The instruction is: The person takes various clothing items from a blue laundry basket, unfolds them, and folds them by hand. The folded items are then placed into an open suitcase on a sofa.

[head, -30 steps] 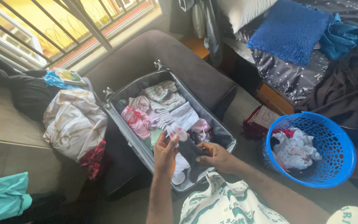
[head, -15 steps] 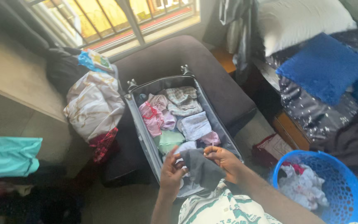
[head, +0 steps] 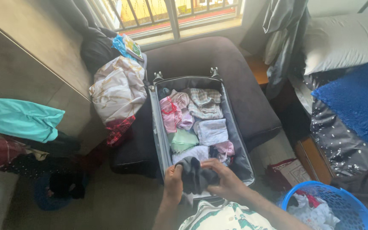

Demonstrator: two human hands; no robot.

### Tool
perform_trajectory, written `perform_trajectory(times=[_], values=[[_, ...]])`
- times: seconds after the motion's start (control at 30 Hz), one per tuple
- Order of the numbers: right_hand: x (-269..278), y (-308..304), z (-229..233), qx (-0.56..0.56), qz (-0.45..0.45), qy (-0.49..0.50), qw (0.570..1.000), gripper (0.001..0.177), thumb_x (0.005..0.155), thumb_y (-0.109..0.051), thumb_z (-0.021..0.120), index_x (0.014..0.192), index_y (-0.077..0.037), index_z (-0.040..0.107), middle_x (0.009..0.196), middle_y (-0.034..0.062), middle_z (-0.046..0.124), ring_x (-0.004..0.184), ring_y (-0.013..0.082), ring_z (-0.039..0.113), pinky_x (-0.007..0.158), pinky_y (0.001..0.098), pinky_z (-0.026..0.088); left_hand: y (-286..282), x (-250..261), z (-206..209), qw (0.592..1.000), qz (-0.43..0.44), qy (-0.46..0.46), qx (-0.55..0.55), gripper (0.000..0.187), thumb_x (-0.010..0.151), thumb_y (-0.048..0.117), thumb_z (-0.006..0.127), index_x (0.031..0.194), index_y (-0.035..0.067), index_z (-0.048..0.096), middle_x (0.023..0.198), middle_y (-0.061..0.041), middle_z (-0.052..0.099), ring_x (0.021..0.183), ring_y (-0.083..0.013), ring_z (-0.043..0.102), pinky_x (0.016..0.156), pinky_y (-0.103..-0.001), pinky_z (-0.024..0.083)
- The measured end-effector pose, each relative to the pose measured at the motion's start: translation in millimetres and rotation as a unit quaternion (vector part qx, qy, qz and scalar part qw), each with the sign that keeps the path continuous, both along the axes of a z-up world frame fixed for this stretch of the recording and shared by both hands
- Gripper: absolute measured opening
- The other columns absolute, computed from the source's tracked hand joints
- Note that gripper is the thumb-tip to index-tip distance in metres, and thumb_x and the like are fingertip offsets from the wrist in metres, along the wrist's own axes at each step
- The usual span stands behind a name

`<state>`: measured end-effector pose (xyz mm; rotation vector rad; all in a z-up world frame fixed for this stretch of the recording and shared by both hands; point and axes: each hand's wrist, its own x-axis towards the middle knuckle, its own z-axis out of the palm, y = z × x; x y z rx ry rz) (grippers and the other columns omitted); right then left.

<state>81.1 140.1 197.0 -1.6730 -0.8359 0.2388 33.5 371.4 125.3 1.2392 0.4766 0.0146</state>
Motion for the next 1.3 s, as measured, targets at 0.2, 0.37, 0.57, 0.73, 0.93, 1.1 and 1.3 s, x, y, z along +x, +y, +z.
perform_trajectory(times=[0.2, 0.37, 0.57, 0.73, 0.93, 1.1, 1.3], values=[[28, -12, -82, 0.062, -0.082, 0.379, 0.92, 0.033, 0.099, -0.033, 0.071, 0.119, -0.006, 0.07, 0.101, -0.0017, 0.065, 0.089, 0.0052, 0.057, 0.07, 0.025, 0.049, -11, -1, 64, 0.978, -0.115, 0.01, -0.176, 0.027, 0.089, 0.02, 0.07, 0.108, 0.001, 0.072, 0.088, -0.004, 0.073, 0.072, -0.0113, 0.067, 0.065, -0.027, 0.055], [32, -24, -74, 0.218, -0.003, 0.393, 0.893, 0.039, 0.106, -0.034, 0.073, 0.127, -0.005, 0.059, 0.097, -0.0082, 0.055, 0.087, 0.0012, 0.05, 0.076, 0.021, 0.047, -20, -2, 54, 0.977, -0.123, -0.037, -0.17, 0.03, 0.088, 0.019, 0.074, 0.109, -0.003, 0.071, 0.096, -0.008, 0.077, 0.084, -0.0138, 0.072, 0.08, -0.03, 0.058], [38, -22, 4, 0.134, -0.118, 0.409, 0.895, 0.044, 0.089, -0.035, 0.069, 0.116, 0.001, 0.07, 0.094, 0.0044, 0.079, 0.084, 0.0091, 0.073, 0.077, 0.0257, 0.06, -33, 24, 53, 0.98, 0.049, -0.077, -0.176, 0.02, 0.088, 0.016, 0.071, 0.102, 0.001, 0.074, 0.093, -0.006, 0.078, 0.082, -0.0137, 0.073, 0.079, -0.03, 0.057], [68, -25, 8, 0.12, -0.197, 0.273, 0.934, 0.028, 0.099, -0.024, 0.067, 0.109, 0.001, 0.072, 0.088, -0.0023, 0.068, 0.079, 0.0026, 0.059, 0.069, 0.0208, 0.049, -35, 50, 75, 0.991, 0.077, -0.109, 0.027, 0.018, 0.096, 0.016, 0.071, 0.102, 0.001, 0.077, 0.092, -0.003, 0.073, 0.079, -0.0085, 0.062, 0.072, -0.027, 0.048], [64, -4, 24, 0.082, -0.295, 0.17, 0.937, 0.015, 0.1, -0.011, 0.067, 0.105, 0.003, 0.069, 0.086, 0.0032, 0.067, 0.075, 0.0085, 0.055, 0.064, 0.0253, 0.045, -50, 68, 101, 0.924, 0.081, -0.138, 0.346, 0.021, 0.097, 0.021, 0.069, 0.103, 0.002, 0.078, 0.095, -0.002, 0.074, 0.084, -0.0093, 0.068, 0.074, -0.027, 0.052], [41, 11, 63, -0.072, -0.175, -0.189, 0.964, 0.048, 0.081, 0.002, 0.062, 0.128, -0.001, 0.064, 0.137, 0.0227, 0.051, 0.106, 0.0294, 0.064, 0.083, 0.0355, 0.057, -67, 71, 78, 0.985, -0.038, -0.165, -0.011, 0.032, 0.097, 0.023, 0.066, 0.123, 0.004, 0.065, 0.105, -0.002, 0.071, 0.091, -0.0082, 0.065, 0.078, -0.026, 0.053], [23, 3, 60, -0.112, -0.11, -0.223, 0.962, 0.046, 0.08, -0.014, 0.081, 0.124, -0.01, 0.068, 0.135, 0.0139, 0.061, 0.112, 0.0293, 0.067, 0.092, 0.0394, 0.057, -53, 81, 58, 0.966, 0.061, -0.111, -0.226, 0.031, 0.097, 0.024, 0.069, 0.117, 0.001, 0.064, 0.106, -0.008, 0.072, 0.093, -0.0182, 0.07, 0.082, -0.034, 0.056]])
